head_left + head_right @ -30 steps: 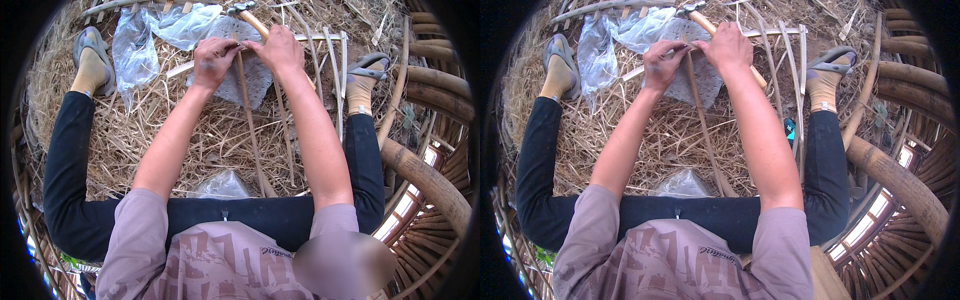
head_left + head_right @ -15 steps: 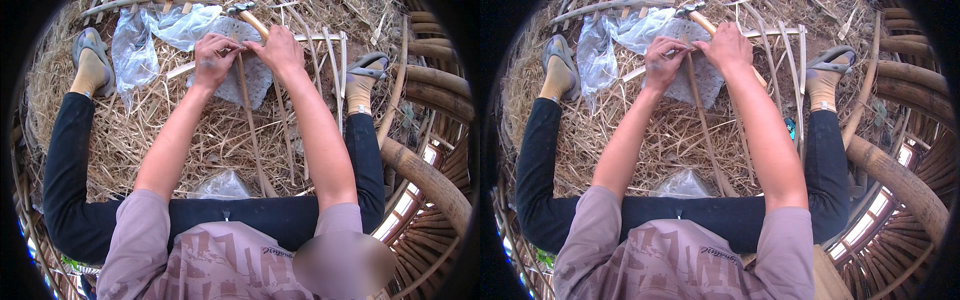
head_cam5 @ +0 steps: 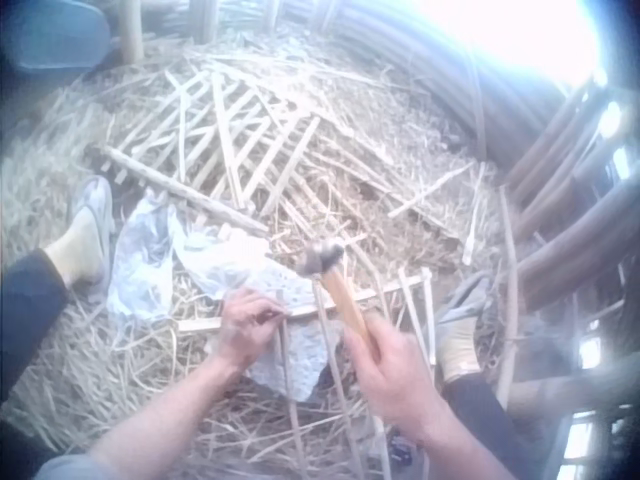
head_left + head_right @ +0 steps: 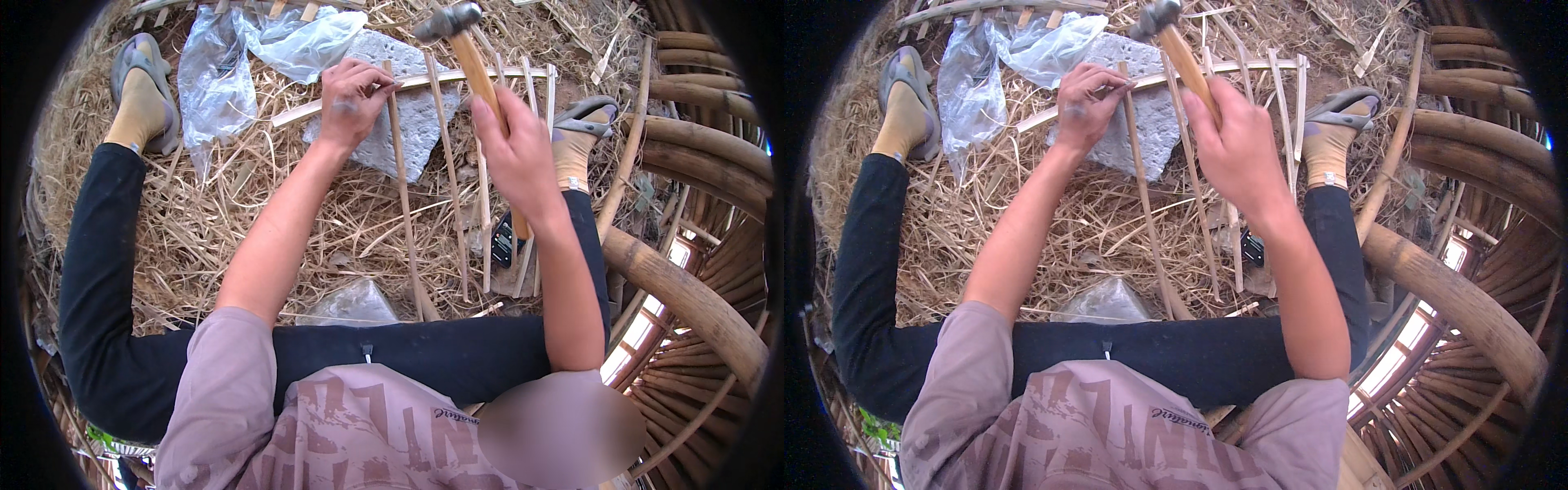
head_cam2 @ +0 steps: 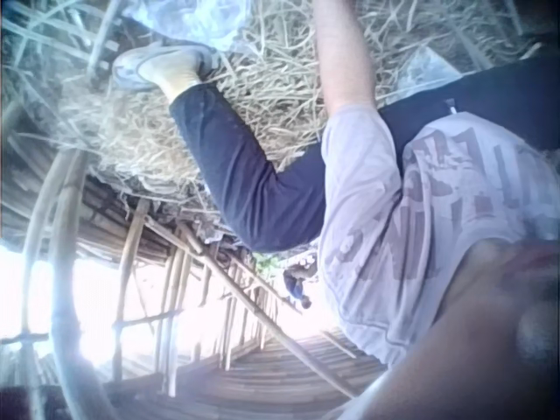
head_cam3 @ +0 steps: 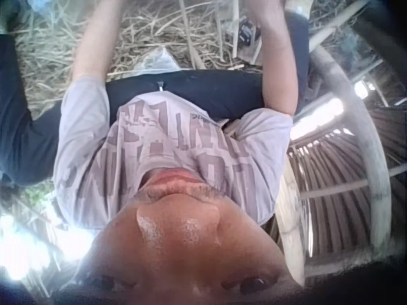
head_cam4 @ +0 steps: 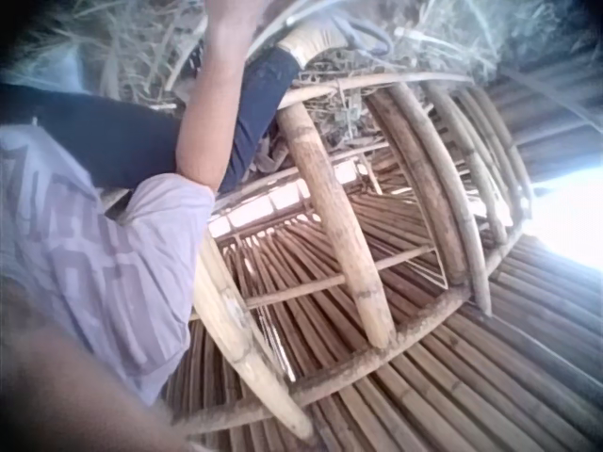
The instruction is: The person hammers nails through thin bamboo slats into a larger frame by hand while sitting in a bamboo structure.
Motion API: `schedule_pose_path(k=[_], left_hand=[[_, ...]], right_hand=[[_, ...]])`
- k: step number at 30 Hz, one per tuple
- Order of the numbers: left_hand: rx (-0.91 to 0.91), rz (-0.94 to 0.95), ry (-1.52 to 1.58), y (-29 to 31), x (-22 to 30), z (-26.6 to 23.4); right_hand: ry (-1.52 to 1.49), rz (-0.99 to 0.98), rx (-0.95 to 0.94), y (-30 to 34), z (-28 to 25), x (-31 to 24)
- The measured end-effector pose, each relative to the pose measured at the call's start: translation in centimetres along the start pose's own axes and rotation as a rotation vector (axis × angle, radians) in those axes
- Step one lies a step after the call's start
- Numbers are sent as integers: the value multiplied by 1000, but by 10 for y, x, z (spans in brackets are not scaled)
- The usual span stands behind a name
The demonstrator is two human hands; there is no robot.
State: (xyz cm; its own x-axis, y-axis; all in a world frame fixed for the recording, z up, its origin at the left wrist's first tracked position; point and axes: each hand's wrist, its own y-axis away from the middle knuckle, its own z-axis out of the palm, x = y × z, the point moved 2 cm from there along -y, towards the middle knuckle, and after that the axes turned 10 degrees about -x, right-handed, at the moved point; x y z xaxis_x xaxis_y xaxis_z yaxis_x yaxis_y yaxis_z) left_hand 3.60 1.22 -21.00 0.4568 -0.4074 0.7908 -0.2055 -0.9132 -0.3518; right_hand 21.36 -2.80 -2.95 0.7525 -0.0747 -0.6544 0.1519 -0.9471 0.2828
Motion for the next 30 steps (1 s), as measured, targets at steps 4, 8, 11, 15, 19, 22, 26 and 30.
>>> schedule_pose_path(k=[4,8,11,15,19,22,26,30], left_hand=[[14,-19,33,-1,2,2],[30,-33,82,-2,-2,3],[14,-41,65,-2,-1,4],[-15,-85,100,-1,-3,2],[3,-88,82,-2,-2,1],[26,-75,130,-7,2,7],[18,-51,66,-2,-3,-3],[44,-5,67,-9,6,9]], right_hand=[[-29,83,-20,34,6,11],[-32,140,-19,50,13,25],[-89,154,27,54,18,33],[-59,161,14,53,24,31],[-25,143,-18,53,29,33],[9,168,-22,56,25,33],[-17,172,-47,53,33,32],[16,186,-27,57,24,33]])
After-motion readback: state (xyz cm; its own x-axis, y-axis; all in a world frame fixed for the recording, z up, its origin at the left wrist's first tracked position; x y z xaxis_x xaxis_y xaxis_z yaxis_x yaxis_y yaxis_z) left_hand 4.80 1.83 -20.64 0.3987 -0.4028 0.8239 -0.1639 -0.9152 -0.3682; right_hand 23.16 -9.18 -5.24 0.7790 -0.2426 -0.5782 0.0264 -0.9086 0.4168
